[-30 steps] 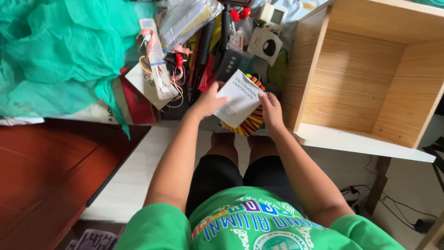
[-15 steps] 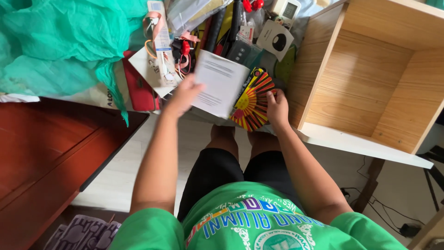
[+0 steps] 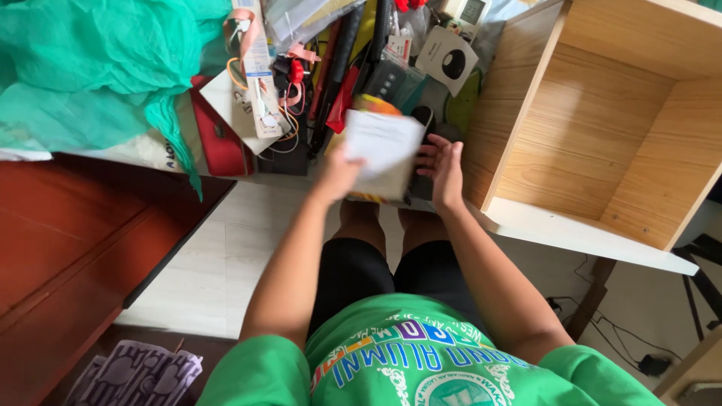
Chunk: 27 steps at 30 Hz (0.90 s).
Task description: The person is organizing a wooden drawer by placing various personal items and documents inside it on a bed.
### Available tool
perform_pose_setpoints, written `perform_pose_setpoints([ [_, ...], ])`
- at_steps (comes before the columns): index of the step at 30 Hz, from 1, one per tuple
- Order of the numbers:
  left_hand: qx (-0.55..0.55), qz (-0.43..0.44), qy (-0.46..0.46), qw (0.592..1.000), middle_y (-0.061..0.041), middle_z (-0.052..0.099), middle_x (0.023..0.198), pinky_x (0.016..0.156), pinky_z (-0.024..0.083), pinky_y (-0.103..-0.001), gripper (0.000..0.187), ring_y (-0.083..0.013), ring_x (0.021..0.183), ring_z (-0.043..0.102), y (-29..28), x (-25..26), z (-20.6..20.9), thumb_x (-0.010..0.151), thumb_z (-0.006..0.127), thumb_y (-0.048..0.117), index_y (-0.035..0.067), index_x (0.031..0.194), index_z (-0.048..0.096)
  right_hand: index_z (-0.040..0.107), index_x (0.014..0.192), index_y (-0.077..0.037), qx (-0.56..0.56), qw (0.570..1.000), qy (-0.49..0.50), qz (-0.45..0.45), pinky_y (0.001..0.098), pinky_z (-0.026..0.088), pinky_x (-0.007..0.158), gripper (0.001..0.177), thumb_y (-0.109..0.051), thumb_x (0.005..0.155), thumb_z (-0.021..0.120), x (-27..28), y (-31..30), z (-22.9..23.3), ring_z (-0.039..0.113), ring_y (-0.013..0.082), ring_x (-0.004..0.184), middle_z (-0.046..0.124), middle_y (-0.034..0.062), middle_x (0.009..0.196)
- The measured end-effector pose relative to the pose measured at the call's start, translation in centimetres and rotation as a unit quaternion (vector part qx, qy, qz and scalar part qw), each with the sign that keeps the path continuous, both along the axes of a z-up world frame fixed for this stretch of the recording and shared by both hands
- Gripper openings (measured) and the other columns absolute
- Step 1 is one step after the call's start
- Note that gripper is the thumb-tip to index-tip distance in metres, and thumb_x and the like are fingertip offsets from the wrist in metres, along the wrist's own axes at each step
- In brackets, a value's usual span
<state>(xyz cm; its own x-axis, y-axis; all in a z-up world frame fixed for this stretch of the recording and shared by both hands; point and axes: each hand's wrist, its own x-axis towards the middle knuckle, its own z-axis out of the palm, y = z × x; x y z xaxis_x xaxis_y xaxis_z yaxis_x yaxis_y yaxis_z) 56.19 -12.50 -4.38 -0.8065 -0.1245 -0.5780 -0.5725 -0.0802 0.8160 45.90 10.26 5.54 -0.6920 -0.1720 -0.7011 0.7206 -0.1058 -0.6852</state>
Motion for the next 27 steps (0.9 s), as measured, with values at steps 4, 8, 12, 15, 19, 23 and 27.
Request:
perform_pose_setpoints([
  [4, 0.007, 0.212, -0.002, 0.977, -0.011, 0.064, 0.129, 0.099, 0.054, -0.035, 0.054, -0.0195, 0.112, 0.064, -10.1, -1.3, 5.1, 0.091, 0.063, -0.002, 0.002, 0.141, 0.045, 0.058, 0.135, -0.004, 0.079, 0.994, 0.050, -0.050, 0.0341, 0.052, 0.081, 0.069, -0.061, 0.105, 0.035, 1.6, 0.6, -2.4, 0.061, 0.0179, 0.094, 0.064, 0.0086, 0.115],
  [8, -0.002, 0.245, 0.057, 0.968, -0.010, 0.065, 0.135, 0.107, 0.051, -0.033, 0.041, -0.0175, 0.119, 0.064, -15.8, -1.9, 7.2, 0.101, 0.059, -0.001, -0.001, 0.141, 0.049, 0.059, 0.131, -0.005, 0.149, 0.985, 0.051, -0.065, 0.0285, 0.053, 0.073, 0.053, -0.050, 0.106, 0.045, 1.5, 0.2, -2.9, 0.062, 0.0143, 0.087, 0.063, 0.0064, 0.110],
  [12, 0.028, 0.127, 0.020, 0.991, -0.009, 0.062, 0.126, 0.098, 0.051, -0.032, 0.046, -0.0156, 0.109, 0.060, -14.0, -2.6, 4.1, 0.096, 0.070, 0.005, -0.002, 0.139, 0.053, 0.058, 0.129, -0.005, 0.188, 0.981, 0.052, -0.021, 0.0267, 0.052, 0.073, 0.036, -0.030, 0.102, 0.060, 1.1, -1.8, -2.0, 0.061, 0.0110, 0.088, 0.064, 0.0034, 0.112],
  [15, 0.082, -0.006, 0.011, 0.997, -0.008, 0.072, 0.116, 0.094, 0.054, -0.033, 0.038, -0.0161, 0.104, 0.067, -8.8, -4.7, 3.9, 0.093, 0.072, 0.012, -0.001, 0.127, 0.063, 0.057, 0.132, -0.005, 0.179, 0.981, 0.063, -0.034, 0.0254, 0.051, 0.078, 0.035, -0.023, 0.103, 0.063, 1.2, -2.7, -1.8, 0.059, 0.0100, 0.092, 0.063, 0.0015, 0.113],
  [19, -0.041, -0.164, -0.030, 0.985, -0.011, 0.079, 0.104, 0.087, 0.057, -0.034, 0.032, -0.0176, 0.092, 0.074, -3.5, -7.5, 5.9, 0.092, 0.071, 0.019, 0.001, 0.120, 0.072, 0.052, 0.138, -0.004, 0.163, 0.981, 0.096, -0.044, 0.0268, 0.049, 0.082, 0.040, -0.021, 0.103, 0.063, 1.0, -2.7, -2.5, 0.059, 0.0111, 0.099, 0.062, 0.0029, 0.119],
  [23, 0.055, -0.118, -0.040, 0.991, -0.013, 0.079, 0.110, 0.090, 0.056, -0.033, 0.037, -0.0185, 0.099, 0.074, 0.9, -7.3, 3.6, 0.090, 0.072, 0.023, 0.003, 0.122, 0.071, 0.047, 0.138, 0.000, 0.131, 0.983, 0.119, -0.048, 0.0283, 0.048, 0.102, 0.044, -0.009, 0.099, 0.066, 0.7, -2.5, -2.3, 0.061, 0.0139, 0.115, 0.064, 0.0084, 0.128],
  [27, -0.043, -0.102, -0.070, 0.991, -0.014, 0.075, 0.115, 0.091, 0.053, -0.037, 0.045, -0.0244, 0.104, 0.071, 2.4, -7.4, 4.1, 0.088, 0.073, 0.026, 0.007, 0.128, 0.062, 0.060, 0.126, 0.002, 0.156, 0.985, 0.072, -0.017, 0.0277, 0.050, 0.096, 0.031, -0.002, 0.095, 0.059, -0.1, -2.2, -2.2, 0.064, 0.0144, 0.105, 0.069, 0.0079, 0.116],
])
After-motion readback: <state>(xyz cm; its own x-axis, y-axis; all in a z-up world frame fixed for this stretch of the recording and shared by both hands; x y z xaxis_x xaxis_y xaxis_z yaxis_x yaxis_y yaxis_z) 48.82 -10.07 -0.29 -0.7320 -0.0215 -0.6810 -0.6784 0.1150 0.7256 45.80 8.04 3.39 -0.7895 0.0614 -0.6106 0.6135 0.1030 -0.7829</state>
